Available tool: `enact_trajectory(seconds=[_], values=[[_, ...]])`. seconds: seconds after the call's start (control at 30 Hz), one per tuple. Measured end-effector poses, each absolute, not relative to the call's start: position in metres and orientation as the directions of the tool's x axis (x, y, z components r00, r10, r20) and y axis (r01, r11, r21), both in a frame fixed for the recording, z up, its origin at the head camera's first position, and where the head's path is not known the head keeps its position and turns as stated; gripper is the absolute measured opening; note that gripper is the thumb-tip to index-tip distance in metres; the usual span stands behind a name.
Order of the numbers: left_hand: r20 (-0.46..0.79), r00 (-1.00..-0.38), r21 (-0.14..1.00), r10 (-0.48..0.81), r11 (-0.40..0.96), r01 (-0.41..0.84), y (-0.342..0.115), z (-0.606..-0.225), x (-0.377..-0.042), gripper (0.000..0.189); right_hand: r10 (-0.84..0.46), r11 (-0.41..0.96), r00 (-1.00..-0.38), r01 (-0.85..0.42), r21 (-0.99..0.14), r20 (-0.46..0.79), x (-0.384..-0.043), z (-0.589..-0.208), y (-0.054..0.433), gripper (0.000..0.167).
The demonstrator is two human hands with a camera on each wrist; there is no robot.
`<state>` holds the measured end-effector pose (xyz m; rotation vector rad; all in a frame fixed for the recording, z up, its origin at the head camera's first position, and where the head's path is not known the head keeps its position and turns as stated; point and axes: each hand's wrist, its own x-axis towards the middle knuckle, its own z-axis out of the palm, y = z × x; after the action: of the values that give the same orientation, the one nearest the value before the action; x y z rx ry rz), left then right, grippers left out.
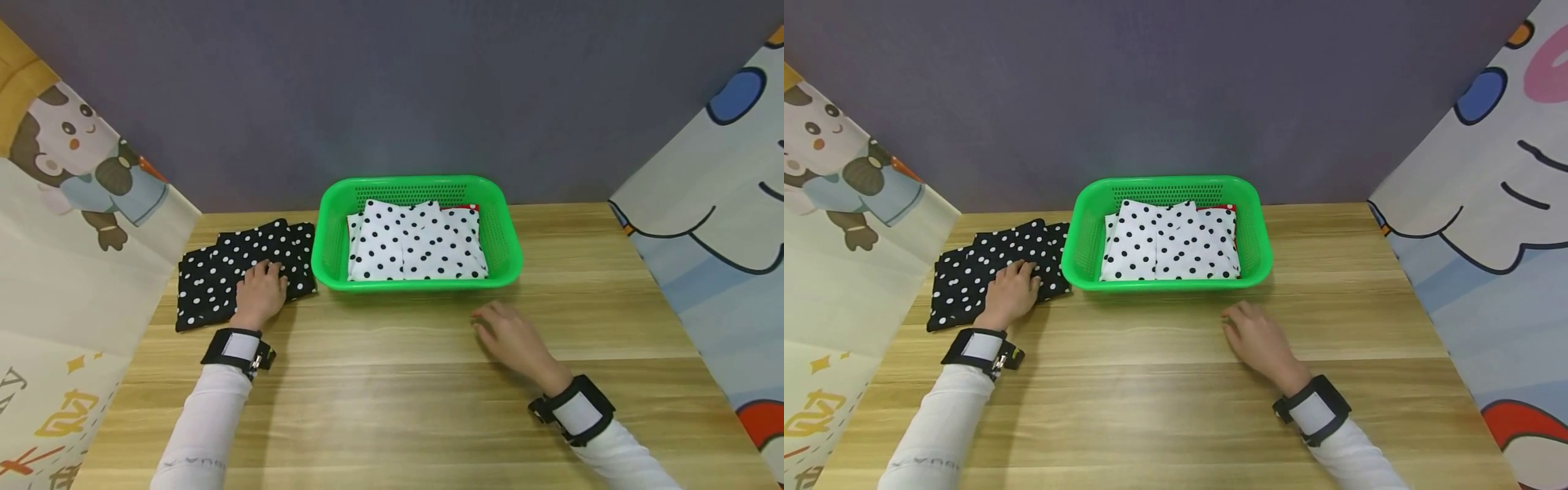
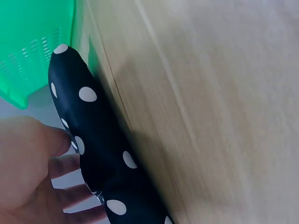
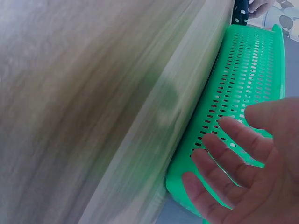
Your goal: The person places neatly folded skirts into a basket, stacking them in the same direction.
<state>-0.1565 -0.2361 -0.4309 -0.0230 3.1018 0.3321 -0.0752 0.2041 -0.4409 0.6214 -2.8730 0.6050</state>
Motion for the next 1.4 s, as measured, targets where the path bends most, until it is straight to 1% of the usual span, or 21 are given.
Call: enact_trajectory(seconds=[0.23, 0.5, 0.7, 0.93, 1.13, 1.27, 1.4], values=[[-0.077, -0.997, 0.218, -0.006, 0.976, -0.022, -0.238, -0.432, -0.156, 0.043, -0.378, 0.825, -0.899, -0.435, -0.360, 0.220, -0.072, -0.443, 0.203, 0.022], [-0.046, -0.999, 0.217, 0.003, 0.976, -0.007, -0.238, -0.438, -0.143, 0.043, -0.376, 0.821, -0.896, -0.440, -0.364, 0.234, -0.072, -0.446, 0.203, 0.022], [-0.054, -0.998, 0.208, 0.035, 0.978, 0.024, -0.242, -0.436, -0.135, 0.043, -0.380, 0.821, -0.896, -0.441, -0.364, 0.229, -0.072, -0.448, 0.201, 0.022], [-0.020, -0.999, 0.152, 0.049, 0.987, 0.045, -0.238, -0.435, -0.123, 0.039, -0.382, 0.821, -0.900, -0.435, -0.370, 0.212, -0.072, -0.450, 0.199, 0.024], [0.016, -0.998, 0.081, 0.059, 0.995, 0.060, -0.234, -0.435, -0.114, 0.035, -0.382, 0.814, -0.894, -0.445, -0.374, 0.233, -0.074, -0.449, 0.200, 0.023], [0.010, -0.998, 0.068, 0.061, 0.996, 0.061, -0.232, -0.433, -0.111, 0.040, -0.388, 0.812, -0.890, -0.453, -0.369, 0.240, -0.073, -0.450, 0.199, 0.023], [-0.033, -0.996, 0.063, 0.081, 0.995, 0.079, -0.232, -0.429, -0.107, 0.048, -0.390, 0.810, -0.890, -0.454, -0.371, 0.238, -0.072, -0.451, 0.198, 0.023]])
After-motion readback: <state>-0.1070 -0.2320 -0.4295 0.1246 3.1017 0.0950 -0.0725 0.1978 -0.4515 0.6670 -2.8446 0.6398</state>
